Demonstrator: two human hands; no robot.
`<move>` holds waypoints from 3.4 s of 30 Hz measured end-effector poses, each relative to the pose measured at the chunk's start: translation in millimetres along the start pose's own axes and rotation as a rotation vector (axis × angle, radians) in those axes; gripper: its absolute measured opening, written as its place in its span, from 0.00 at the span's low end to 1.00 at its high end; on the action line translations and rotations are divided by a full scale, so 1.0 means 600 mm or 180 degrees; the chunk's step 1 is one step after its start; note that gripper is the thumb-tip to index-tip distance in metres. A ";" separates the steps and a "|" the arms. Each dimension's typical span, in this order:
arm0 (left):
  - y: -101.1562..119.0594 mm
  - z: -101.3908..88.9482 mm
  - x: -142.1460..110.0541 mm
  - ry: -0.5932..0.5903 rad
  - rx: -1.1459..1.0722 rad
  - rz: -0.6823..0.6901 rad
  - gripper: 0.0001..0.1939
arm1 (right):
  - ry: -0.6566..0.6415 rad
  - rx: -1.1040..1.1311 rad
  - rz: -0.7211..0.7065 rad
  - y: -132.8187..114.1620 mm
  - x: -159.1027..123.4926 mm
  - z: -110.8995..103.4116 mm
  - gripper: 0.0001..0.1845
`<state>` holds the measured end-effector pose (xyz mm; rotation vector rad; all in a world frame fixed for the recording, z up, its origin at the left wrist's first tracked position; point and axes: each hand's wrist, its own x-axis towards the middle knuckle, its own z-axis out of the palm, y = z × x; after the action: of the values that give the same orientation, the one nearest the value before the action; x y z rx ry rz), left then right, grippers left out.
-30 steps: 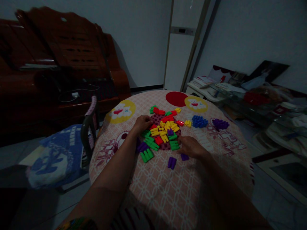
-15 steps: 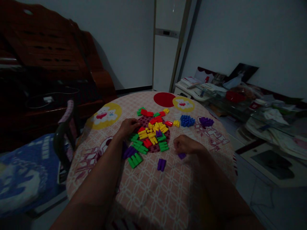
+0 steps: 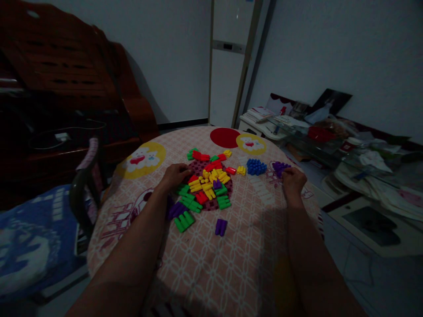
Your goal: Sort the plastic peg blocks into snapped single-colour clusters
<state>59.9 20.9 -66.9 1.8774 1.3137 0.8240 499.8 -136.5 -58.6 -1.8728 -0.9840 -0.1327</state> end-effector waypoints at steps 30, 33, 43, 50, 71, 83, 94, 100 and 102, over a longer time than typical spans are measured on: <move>0.001 0.000 -0.006 -0.0043 0.0343 0.0040 0.19 | -0.2389 0.0763 -0.1515 -0.222 -0.165 0.074 0.11; -0.001 0.001 -0.004 -0.0035 0.0367 0.0054 0.19 | -0.2627 0.0529 -0.1520 -0.222 -0.180 0.083 0.09; 0.002 0.001 -0.003 -0.0021 0.0424 0.0080 0.17 | -0.2462 -0.1412 -0.2106 -0.267 -0.220 0.100 0.21; -0.002 0.004 -0.003 -0.0015 0.0355 0.0002 0.17 | -0.1837 -0.0997 -0.1978 -0.257 -0.215 0.104 0.18; 0.004 0.004 -0.002 0.0012 0.0661 0.0090 0.17 | -0.2344 0.0047 -0.2841 -0.241 -0.237 0.159 0.15; -0.006 0.002 0.006 0.0000 0.0655 0.0150 0.17 | -0.2043 -0.0111 -0.2399 -0.256 -0.230 0.139 0.13; -0.006 0.002 0.004 0.0003 0.0540 0.0143 0.19 | -0.0418 0.1380 0.0157 -0.124 -0.044 0.041 0.17; -0.003 0.003 0.003 -0.0005 0.0567 0.0051 0.18 | 0.0210 -0.0520 -0.0288 -0.016 0.022 -0.051 0.12; -0.005 0.004 0.004 0.0015 0.0555 0.0054 0.19 | 0.0113 -0.1173 -0.0415 0.006 0.025 -0.058 0.13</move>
<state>61.0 23.6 -70.5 2.0246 1.4133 0.7434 522.8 -156.3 -36.0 -2.1273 -1.1141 -0.4498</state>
